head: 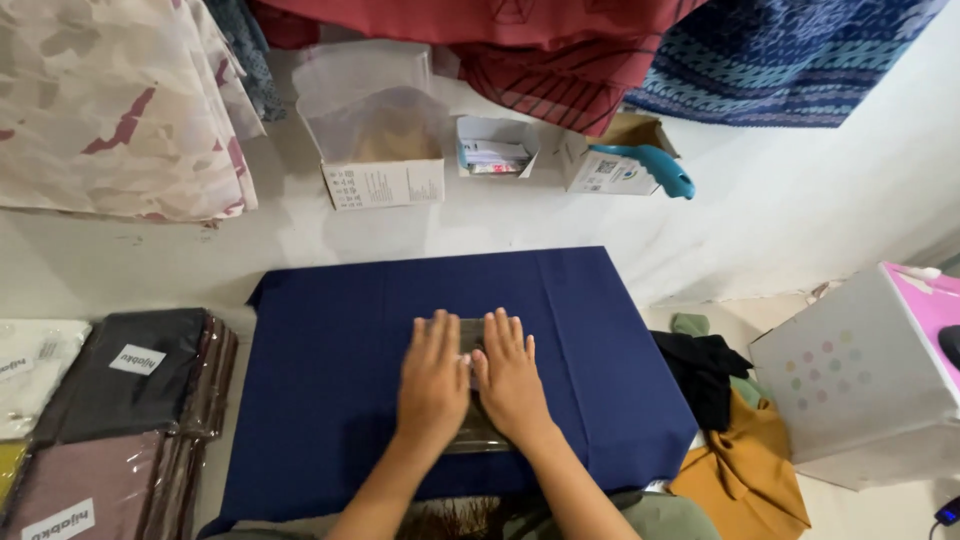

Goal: Folding a hijab, placing it in a plastic sleeve, and using a lint roller to clean another hijab.

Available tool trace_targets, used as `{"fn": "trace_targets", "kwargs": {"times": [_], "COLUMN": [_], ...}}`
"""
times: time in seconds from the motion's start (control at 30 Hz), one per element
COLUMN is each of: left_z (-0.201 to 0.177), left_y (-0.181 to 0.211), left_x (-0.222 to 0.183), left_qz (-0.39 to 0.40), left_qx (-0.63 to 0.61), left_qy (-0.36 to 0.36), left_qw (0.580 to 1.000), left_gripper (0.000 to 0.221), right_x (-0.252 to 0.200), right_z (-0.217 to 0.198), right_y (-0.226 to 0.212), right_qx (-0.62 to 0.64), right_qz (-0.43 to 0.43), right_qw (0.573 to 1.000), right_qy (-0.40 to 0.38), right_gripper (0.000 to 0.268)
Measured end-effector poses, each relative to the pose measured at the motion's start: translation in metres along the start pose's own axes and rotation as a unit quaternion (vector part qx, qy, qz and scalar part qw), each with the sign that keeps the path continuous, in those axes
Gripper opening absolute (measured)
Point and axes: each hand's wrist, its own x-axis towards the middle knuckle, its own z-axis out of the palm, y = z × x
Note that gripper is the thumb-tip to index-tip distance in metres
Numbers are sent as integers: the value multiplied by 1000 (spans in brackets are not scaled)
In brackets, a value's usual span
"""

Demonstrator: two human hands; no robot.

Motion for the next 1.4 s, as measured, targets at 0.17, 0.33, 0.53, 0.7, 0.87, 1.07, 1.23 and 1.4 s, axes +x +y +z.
{"fn": "trace_targets", "kwargs": {"times": [0.17, 0.33, 0.53, 0.7, 0.87, 1.07, 1.23, 1.4], "left_z": [36, 37, 39, 40, 45, 44, 58, 58], "left_y": [-22, -23, -24, -26, -28, -30, -52, -66], "left_x": [-24, -23, -25, -21, -25, -18, 5, 51], "left_qz": [-59, -90, -88, -111, -105, -130, -116, -67], "left_qx": [27, 21, 32, 40, 51, 64, 116, 142], "left_qy": [-106, -138, -135, -193, -181, -236, -245, -308], "left_qw": [992, 986, 986, 974, 976, 961, 955, 938], "left_gripper": [55, 58, 57, 61, 59, 59, 62, 68], "right_x": [-6, -5, -5, -4, 3, 3, 1, -9], "right_z": [27, 25, 28, 29, 14, 11, 2, -1], "right_y": [10, 7, 9, 9, 2, 2, 8, 20], "right_qx": [-60, -69, -76, -73, -95, -126, -29, 367], "right_qz": [0, 1, 10, 25, 58, 74, 77, 246], "right_qw": [998, 997, 996, 996, 986, 970, 984, 891], "right_qy": [-22, -25, -33, -43, -127, -192, -158, 103], "right_gripper": [64, 64, 64, 64, 65, 66, 65, 41]}}
